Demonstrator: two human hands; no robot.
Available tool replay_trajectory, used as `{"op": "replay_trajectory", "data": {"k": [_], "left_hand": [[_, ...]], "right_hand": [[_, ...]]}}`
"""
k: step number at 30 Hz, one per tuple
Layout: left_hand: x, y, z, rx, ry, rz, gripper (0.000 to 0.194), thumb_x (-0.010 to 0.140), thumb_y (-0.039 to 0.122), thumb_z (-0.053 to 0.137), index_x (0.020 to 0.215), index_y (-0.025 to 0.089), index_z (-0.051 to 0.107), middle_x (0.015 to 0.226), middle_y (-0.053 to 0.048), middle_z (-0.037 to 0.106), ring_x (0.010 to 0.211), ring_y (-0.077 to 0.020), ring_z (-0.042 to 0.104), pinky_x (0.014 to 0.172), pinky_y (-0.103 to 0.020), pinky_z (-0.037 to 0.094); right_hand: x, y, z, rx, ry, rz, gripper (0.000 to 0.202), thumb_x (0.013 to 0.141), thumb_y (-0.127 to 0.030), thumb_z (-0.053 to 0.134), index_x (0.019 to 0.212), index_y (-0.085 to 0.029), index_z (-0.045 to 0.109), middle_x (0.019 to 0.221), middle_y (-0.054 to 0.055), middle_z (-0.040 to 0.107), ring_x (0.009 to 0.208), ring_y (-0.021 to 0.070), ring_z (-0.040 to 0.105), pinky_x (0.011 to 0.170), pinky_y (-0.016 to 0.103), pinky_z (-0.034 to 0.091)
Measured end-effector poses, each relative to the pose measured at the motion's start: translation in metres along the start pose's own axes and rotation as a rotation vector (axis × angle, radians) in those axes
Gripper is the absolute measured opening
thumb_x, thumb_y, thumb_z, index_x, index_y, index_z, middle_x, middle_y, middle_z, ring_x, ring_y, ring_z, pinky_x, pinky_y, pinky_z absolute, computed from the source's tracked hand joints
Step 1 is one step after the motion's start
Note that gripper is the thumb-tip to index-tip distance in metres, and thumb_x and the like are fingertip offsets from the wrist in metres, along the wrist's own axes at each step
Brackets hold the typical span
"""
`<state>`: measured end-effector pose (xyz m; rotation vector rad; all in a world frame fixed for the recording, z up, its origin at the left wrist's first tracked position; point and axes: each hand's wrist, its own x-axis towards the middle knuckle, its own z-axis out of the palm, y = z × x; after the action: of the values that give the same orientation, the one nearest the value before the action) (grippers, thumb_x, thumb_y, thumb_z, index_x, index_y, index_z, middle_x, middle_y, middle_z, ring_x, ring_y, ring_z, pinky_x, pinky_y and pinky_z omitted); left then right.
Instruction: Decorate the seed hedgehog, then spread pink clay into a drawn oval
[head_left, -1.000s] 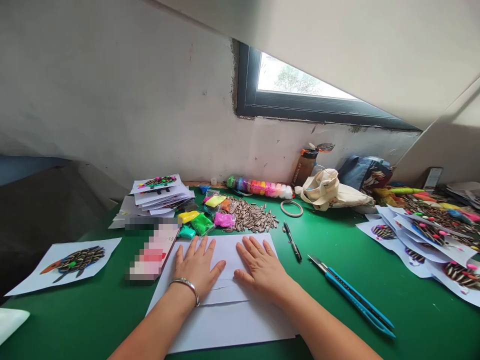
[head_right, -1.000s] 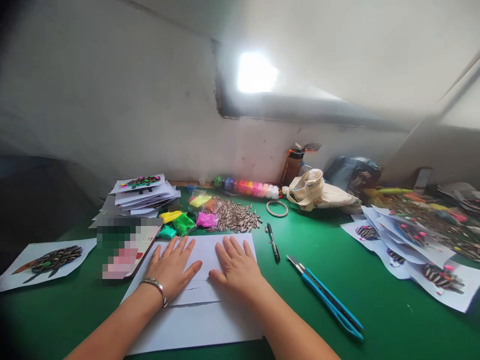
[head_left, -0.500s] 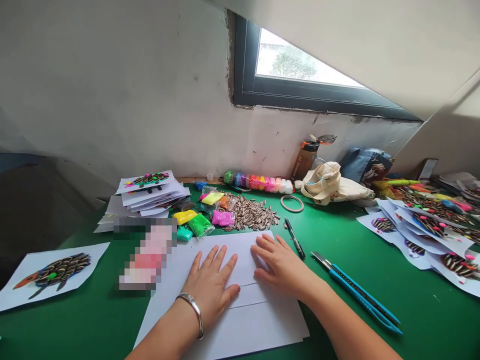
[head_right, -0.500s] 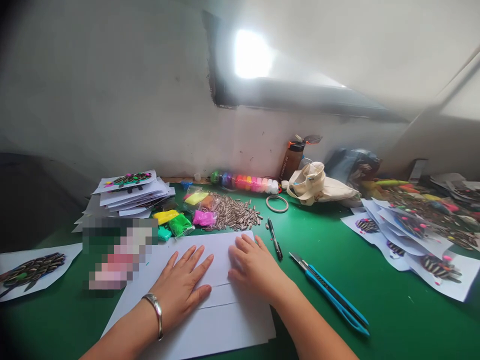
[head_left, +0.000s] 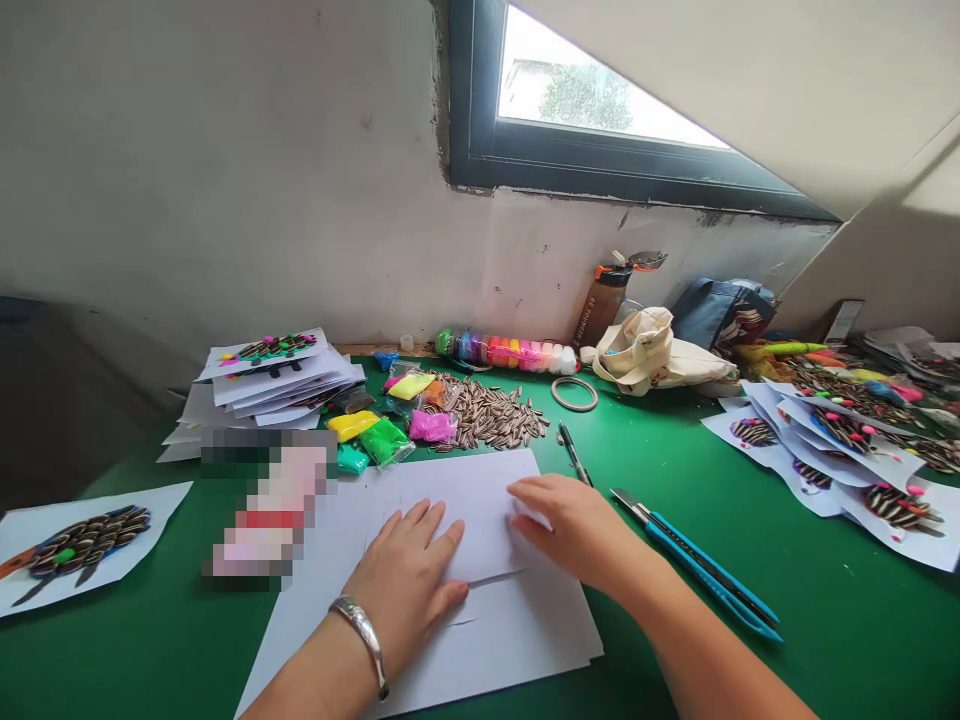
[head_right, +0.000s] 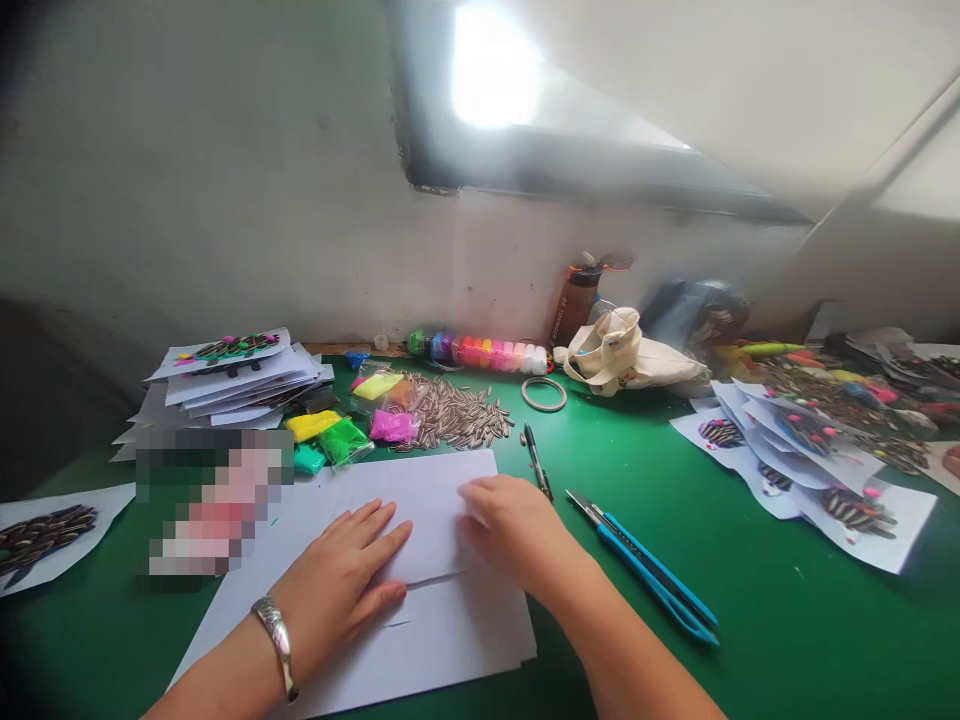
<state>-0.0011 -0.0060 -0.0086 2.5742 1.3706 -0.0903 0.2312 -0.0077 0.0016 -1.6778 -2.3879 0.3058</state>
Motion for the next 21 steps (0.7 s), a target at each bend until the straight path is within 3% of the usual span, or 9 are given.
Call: {"op": "replay_trajectory", "data": {"k": [4, 6, 8, 11, 12, 14, 16, 18, 21], "left_hand": [[0.001, -0.001, -0.003, 0.016, 0.064, 0.02, 0.04, 0.079, 0.026, 0.062, 0.119, 0.023, 0.059, 0.128, -0.012, 0.058, 0.121, -0.0317, 0.049, 0.101, -0.052, 0.038], [0.0, -0.002, -0.003, 0.015, 0.119, 0.043, 0.034, 0.081, 0.025, 0.06, 0.115, 0.023, 0.06, 0.121, -0.011, 0.062, 0.115, -0.0306, 0.054, 0.099, -0.053, 0.04], [-0.001, -0.003, -0.003, -0.01, 0.171, 0.073, 0.027, 0.084, 0.023, 0.056, 0.111, 0.023, 0.062, 0.113, -0.008, 0.067, 0.108, -0.0277, 0.059, 0.098, -0.052, 0.041], [-0.001, -0.006, -0.001, -0.095, 0.242, 0.121, 0.021, 0.089, 0.025, 0.048, 0.104, 0.022, 0.063, 0.1, -0.004, 0.071, 0.092, -0.0215, 0.065, 0.095, -0.047, 0.045], [-0.001, -0.007, 0.0, -0.127, 0.269, 0.137, 0.022, 0.09, 0.026, 0.046, 0.103, 0.022, 0.063, 0.097, -0.003, 0.071, 0.087, -0.0197, 0.066, 0.094, -0.044, 0.047], [-0.002, -0.009, -0.001, -0.177, 0.34, 0.165, 0.024, 0.092, 0.032, 0.044, 0.103, 0.023, 0.064, 0.092, -0.002, 0.072, 0.082, -0.0177, 0.067, 0.09, -0.039, 0.05], [-0.003, -0.012, -0.005, -0.194, 0.449, 0.18, 0.03, 0.092, 0.039, 0.044, 0.108, 0.022, 0.063, 0.096, -0.003, 0.072, 0.086, -0.0185, 0.067, 0.09, -0.037, 0.051], [-0.006, -0.015, -0.013, -0.193, 0.614, 0.158, 0.036, 0.091, 0.043, 0.047, 0.117, 0.021, 0.059, 0.107, -0.006, 0.07, 0.098, -0.0215, 0.065, 0.091, -0.038, 0.051], [-0.014, -0.019, -0.028, -0.16, 0.911, 0.079, 0.037, 0.088, 0.033, 0.054, 0.124, 0.024, 0.053, 0.117, -0.006, 0.064, 0.107, -0.0235, 0.061, 0.095, -0.04, 0.048]], "right_hand": [[0.0, 0.026, -0.006, 0.021, 0.171, 0.227, 0.036, 0.09, -0.036, 0.041, 0.117, -0.023, 0.06, 0.11, 0.007, 0.065, 0.101, 0.0226, 0.059, 0.083, 0.033, 0.046], [-0.002, 0.031, -0.009, 0.045, 0.219, 0.269, 0.037, 0.09, -0.038, 0.04, 0.118, -0.022, 0.06, 0.108, 0.008, 0.066, 0.099, 0.0231, 0.059, 0.082, 0.034, 0.047], [-0.004, 0.027, -0.012, 0.104, 0.221, 0.199, 0.037, 0.089, -0.039, 0.043, 0.119, -0.023, 0.059, 0.112, 0.007, 0.064, 0.102, 0.0227, 0.058, 0.087, 0.034, 0.046], [-0.006, 0.01, -0.008, 0.203, 0.114, -0.05, 0.051, 0.081, -0.039, 0.058, 0.13, -0.026, 0.05, 0.132, 0.005, 0.051, 0.123, 0.0234, 0.043, 0.101, 0.036, 0.038], [-0.006, 0.004, -0.005, 0.213, 0.082, -0.11, 0.057, 0.08, -0.035, 0.061, 0.134, -0.027, 0.046, 0.137, 0.005, 0.047, 0.128, 0.0242, 0.037, 0.104, 0.037, 0.034], [-0.003, -0.005, 0.002, 0.232, 0.035, -0.183, 0.047, 0.083, -0.023, 0.054, 0.13, -0.026, 0.05, 0.134, 0.005, 0.05, 0.127, 0.0234, 0.038, 0.105, 0.038, 0.032], [0.001, -0.008, 0.006, 0.317, 0.016, -0.168, 0.034, 0.086, -0.017, 0.045, 0.116, -0.026, 0.061, 0.118, 0.005, 0.062, 0.114, 0.0208, 0.05, 0.098, 0.035, 0.038], [0.003, -0.006, 0.006, 0.486, 0.029, -0.093, 0.028, 0.089, -0.021, 0.041, 0.101, -0.024, 0.066, 0.1, 0.004, 0.068, 0.096, 0.0185, 0.058, 0.087, 0.031, 0.044], [0.003, -0.002, 0.001, 0.827, 0.057, 0.049, 0.026, 0.09, -0.033, 0.044, 0.092, -0.02, 0.067, 0.085, 0.003, 0.066, 0.079, 0.017, 0.059, 0.071, 0.027, 0.047]]}}
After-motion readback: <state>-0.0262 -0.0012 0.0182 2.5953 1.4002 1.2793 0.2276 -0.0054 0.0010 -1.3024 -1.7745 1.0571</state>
